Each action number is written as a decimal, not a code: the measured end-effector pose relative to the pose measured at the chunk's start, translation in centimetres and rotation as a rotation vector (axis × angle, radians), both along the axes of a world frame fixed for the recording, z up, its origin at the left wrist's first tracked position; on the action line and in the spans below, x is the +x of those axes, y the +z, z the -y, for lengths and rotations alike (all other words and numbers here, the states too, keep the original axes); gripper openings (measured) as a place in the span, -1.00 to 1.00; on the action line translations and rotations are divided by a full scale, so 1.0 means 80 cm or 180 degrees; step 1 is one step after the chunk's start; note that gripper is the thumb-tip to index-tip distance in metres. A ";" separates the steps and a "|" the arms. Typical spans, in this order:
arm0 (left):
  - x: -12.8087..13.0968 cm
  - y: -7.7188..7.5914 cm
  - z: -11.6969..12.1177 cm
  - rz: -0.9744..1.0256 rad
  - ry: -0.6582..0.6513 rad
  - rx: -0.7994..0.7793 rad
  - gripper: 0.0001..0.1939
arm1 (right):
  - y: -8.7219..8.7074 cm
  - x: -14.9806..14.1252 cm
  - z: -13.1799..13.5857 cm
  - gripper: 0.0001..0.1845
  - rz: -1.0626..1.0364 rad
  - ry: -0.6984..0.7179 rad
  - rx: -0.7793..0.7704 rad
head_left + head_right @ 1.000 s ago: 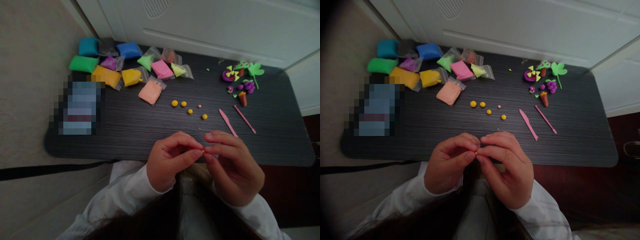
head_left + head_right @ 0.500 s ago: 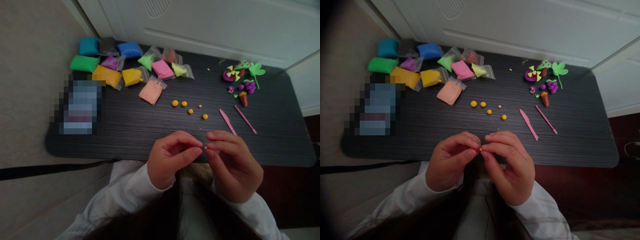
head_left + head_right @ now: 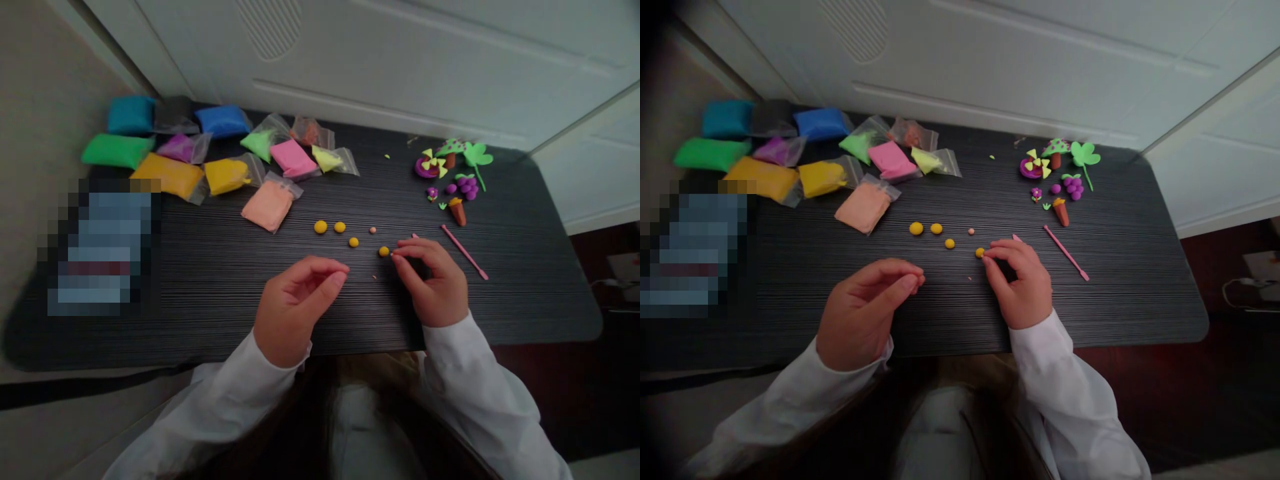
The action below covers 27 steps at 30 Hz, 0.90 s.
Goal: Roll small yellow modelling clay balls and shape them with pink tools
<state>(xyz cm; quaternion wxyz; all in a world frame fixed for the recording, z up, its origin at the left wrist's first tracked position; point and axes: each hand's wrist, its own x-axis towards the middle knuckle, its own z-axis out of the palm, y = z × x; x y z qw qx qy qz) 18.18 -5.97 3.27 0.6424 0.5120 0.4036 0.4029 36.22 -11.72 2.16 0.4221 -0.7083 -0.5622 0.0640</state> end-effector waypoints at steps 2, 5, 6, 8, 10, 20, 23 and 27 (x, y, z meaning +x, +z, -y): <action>0.000 -0.005 -0.001 -0.0037 -0.0048 -0.0013 -0.91 | -0.004 0.001 -0.003 -0.91 0.0052 0.0028 -0.0076; -0.001 -0.008 -0.002 -0.0001 -0.0123 -0.0044 -0.87 | -0.006 0.001 -0.004 -0.90 0.0077 0.0069 -0.0154; -0.001 -0.007 -0.003 0.0007 -0.0160 -0.0058 -0.86 | -0.006 0.001 -0.004 -0.90 0.0079 0.0062 -0.0178; -0.003 -0.006 -0.004 0.0005 -0.0187 -0.0090 -0.85 | -0.005 0.001 -0.004 -0.90 0.0093 0.0023 -0.0237; -0.005 -0.003 -0.004 -0.0042 -0.0203 -0.0106 -0.85 | -0.003 0.001 -0.004 -0.89 0.0111 -0.0013 -0.0297; -0.012 0.003 -0.006 -0.0347 -0.0531 0.0001 -0.82 | -0.003 0.002 -0.004 -0.85 0.0139 0.0026 -0.0438; -0.012 0.005 -0.007 -0.0361 -0.0561 -0.0013 -0.82 | -0.003 0.002 -0.004 -0.83 0.0123 0.0021 -0.0415; -0.013 0.006 -0.007 -0.0362 -0.0550 -0.0062 -0.83 | -0.003 0.001 -0.003 -0.82 0.0125 -0.0010 -0.0470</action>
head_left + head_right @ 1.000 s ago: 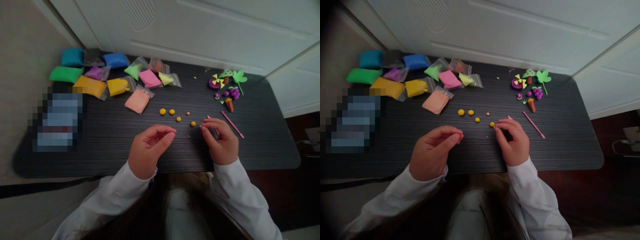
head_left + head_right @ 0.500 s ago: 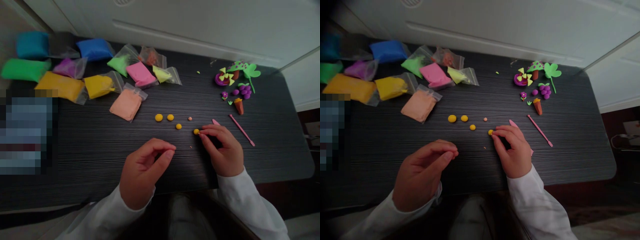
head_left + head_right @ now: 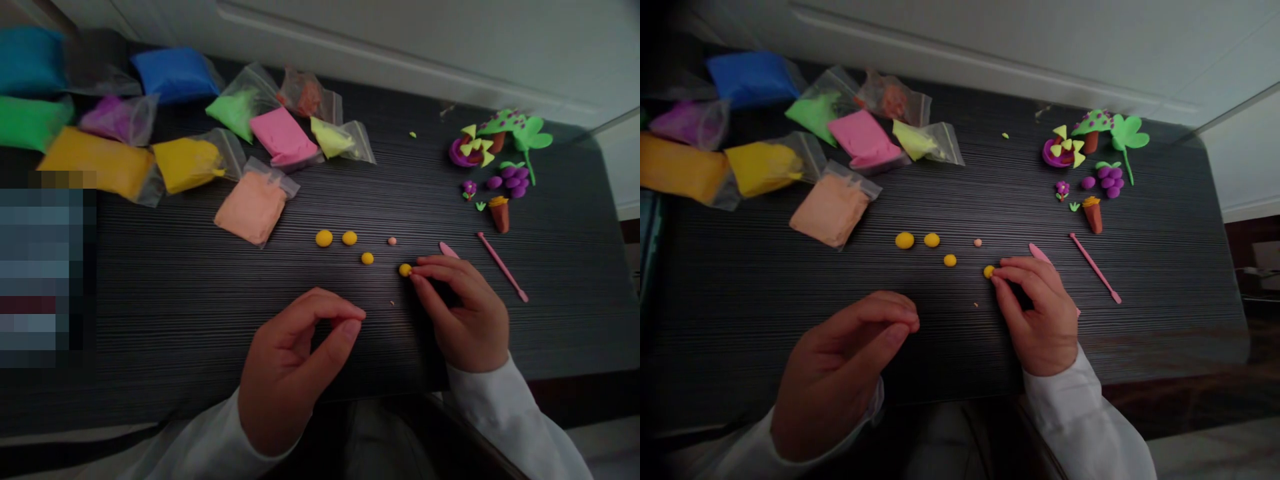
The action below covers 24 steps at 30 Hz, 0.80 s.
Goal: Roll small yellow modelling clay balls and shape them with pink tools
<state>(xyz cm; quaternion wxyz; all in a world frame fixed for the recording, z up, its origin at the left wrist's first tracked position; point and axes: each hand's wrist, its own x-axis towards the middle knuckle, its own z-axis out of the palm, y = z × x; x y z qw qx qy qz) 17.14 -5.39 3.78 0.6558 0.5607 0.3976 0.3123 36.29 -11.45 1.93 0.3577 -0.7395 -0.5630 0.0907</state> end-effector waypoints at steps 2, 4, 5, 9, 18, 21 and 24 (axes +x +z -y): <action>0.000 0.000 0.000 -0.0010 -0.0011 -0.0012 -0.83 | 0.001 0.000 0.000 -0.83 0.0040 -0.0034 -0.0022; 0.000 0.000 -0.001 0.0008 -0.0033 -0.0009 -0.82 | 0.001 -0.001 0.000 -0.83 0.0089 -0.0046 -0.0020; 0.000 0.000 -0.001 0.0023 -0.0034 -0.0009 -0.82 | 0.002 -0.001 0.000 -0.84 0.0107 -0.0052 -0.0021; 0.000 0.000 -0.001 0.0060 -0.0011 -0.0042 -0.82 | 0.003 -0.002 -0.001 -0.84 0.0119 -0.0074 -0.0052; 0.000 0.000 -0.001 0.0051 -0.0023 -0.0039 -0.81 | 0.002 -0.001 0.000 -0.76 0.0149 0.0038 0.0009; 0.000 0.000 -0.001 0.0053 -0.0008 -0.0025 -0.83 | 0.002 0.000 -0.001 -0.76 0.0251 0.0092 -0.0059; 0.000 -0.001 -0.001 0.0029 0.0033 -0.0037 -0.84 | 0.001 0.000 -0.001 -0.78 0.0309 0.0057 -0.0094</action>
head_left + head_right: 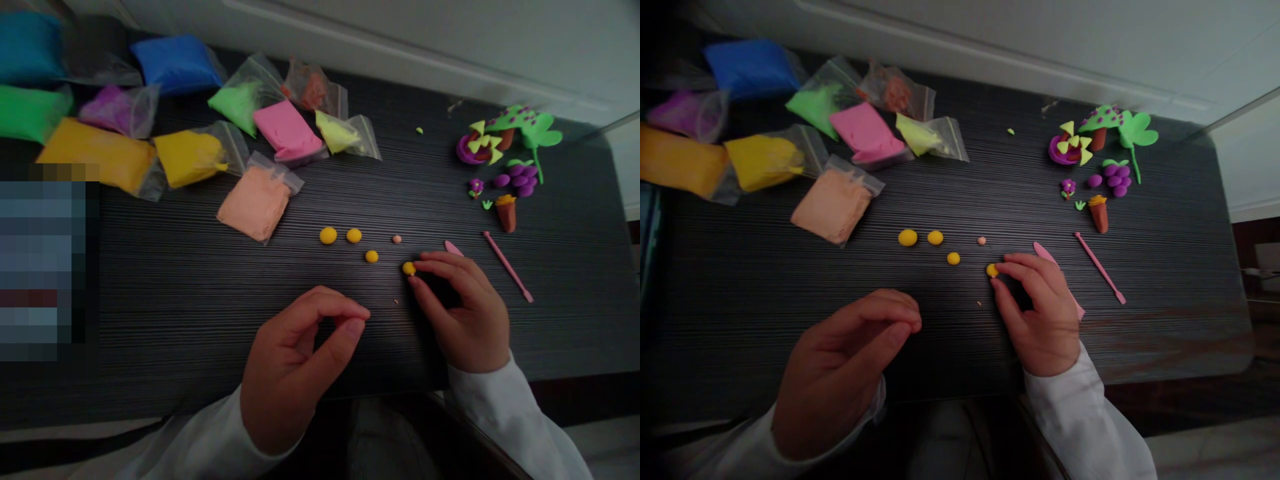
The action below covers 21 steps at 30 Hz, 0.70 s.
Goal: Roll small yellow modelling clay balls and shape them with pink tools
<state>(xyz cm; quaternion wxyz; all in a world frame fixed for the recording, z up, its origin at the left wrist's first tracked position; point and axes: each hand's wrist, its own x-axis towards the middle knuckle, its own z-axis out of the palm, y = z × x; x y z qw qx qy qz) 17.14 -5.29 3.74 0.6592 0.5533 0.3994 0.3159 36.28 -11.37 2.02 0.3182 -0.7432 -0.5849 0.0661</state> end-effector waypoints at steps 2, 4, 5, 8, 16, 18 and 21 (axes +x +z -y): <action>0.000 0.000 0.000 0.0006 0.0017 0.0003 -0.84 | 0.000 0.000 0.000 -0.79 0.0014 -0.0010 -0.0004; 0.000 0.000 0.000 0.0016 0.0026 -0.0003 -0.83 | -0.001 -0.001 0.000 -0.79 0.0024 -0.0007 0.0002; 0.001 0.000 0.000 0.0027 0.0020 0.0000 -0.84 | -0.001 -0.001 0.000 -0.79 0.0025 -0.0011 0.0009; 0.001 0.000 0.001 0.0040 -0.0010 -0.0005 -0.83 | -0.001 -0.001 0.001 -0.79 0.0003 -0.0008 0.0039; 0.001 0.000 0.001 0.0080 -0.0025 -0.0012 -0.82 | -0.001 -0.001 0.001 -0.77 0.0041 0.0008 0.0036; 0.001 0.000 0.001 0.0085 -0.0019 -0.0025 -0.82 | -0.001 -0.001 0.001 -0.77 0.0078 0.0010 0.0029; 0.000 0.000 0.001 0.0099 -0.0024 -0.0034 -0.82 | -0.002 -0.001 0.000 -0.77 0.0114 -0.0010 0.0026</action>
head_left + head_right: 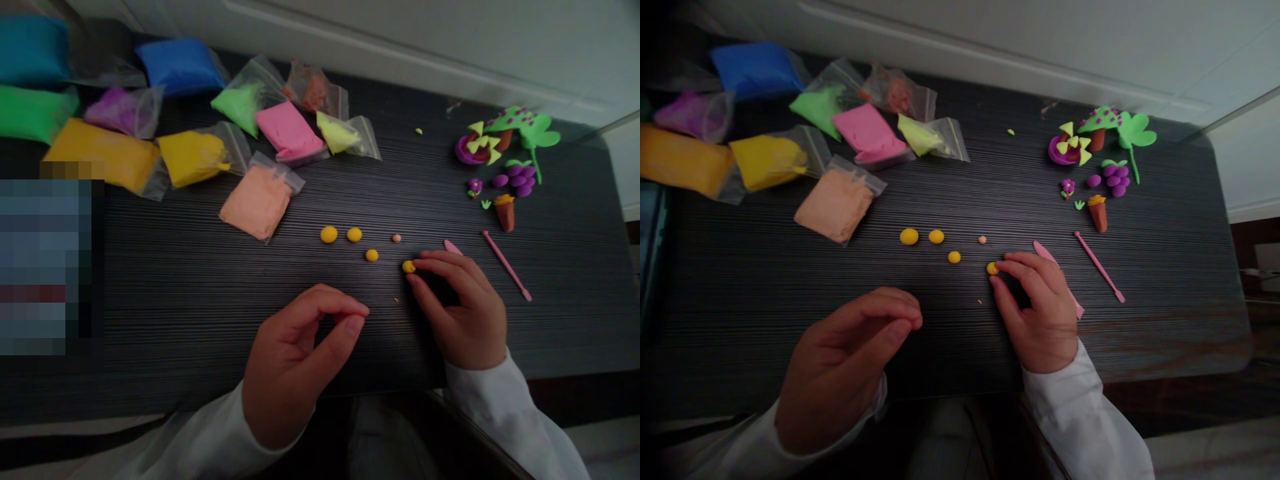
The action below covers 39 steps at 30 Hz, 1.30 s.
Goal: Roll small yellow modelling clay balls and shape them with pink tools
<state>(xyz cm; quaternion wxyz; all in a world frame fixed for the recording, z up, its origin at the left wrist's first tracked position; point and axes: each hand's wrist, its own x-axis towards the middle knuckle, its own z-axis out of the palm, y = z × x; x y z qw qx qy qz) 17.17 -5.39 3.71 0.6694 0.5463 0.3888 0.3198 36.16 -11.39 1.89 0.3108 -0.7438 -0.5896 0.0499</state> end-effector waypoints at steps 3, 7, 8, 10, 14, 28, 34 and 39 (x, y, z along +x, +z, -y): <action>-0.001 0.001 0.000 0.0004 -0.0012 0.0017 -0.82 | 0.001 -0.001 -0.001 -0.79 0.0039 0.0000 0.0010; -0.001 0.001 0.001 -0.0024 0.0000 -0.0036 -0.83 | 0.002 -0.003 -0.002 -0.80 0.0040 0.0025 0.0024; 0.000 0.001 0.001 -0.0004 0.0011 -0.0049 -0.83 | 0.003 -0.003 -0.002 -0.80 0.0023 0.0033 0.0041; 0.001 0.001 0.001 0.0051 0.0052 -0.0106 -0.84 | 0.006 -0.005 0.000 -0.78 -0.0020 0.0036 0.0079; 0.006 -0.001 0.003 0.0194 0.0154 -0.0552 -0.83 | 0.024 -0.017 0.004 -0.74 -0.0205 0.0133 0.0145; 0.005 0.007 0.010 0.1882 -0.0534 -0.2325 -0.84 | 0.090 -0.063 0.017 -0.79 -0.0696 0.0835 0.0182; -0.003 0.018 0.021 0.2147 -0.0634 -0.2246 -0.87 | 0.104 -0.070 0.032 -0.81 -0.0948 0.0993 0.0278; -0.012 0.025 0.032 0.2209 -0.0635 -0.1980 -0.85 | 0.113 -0.076 0.040 -0.86 -0.0823 0.0956 0.0196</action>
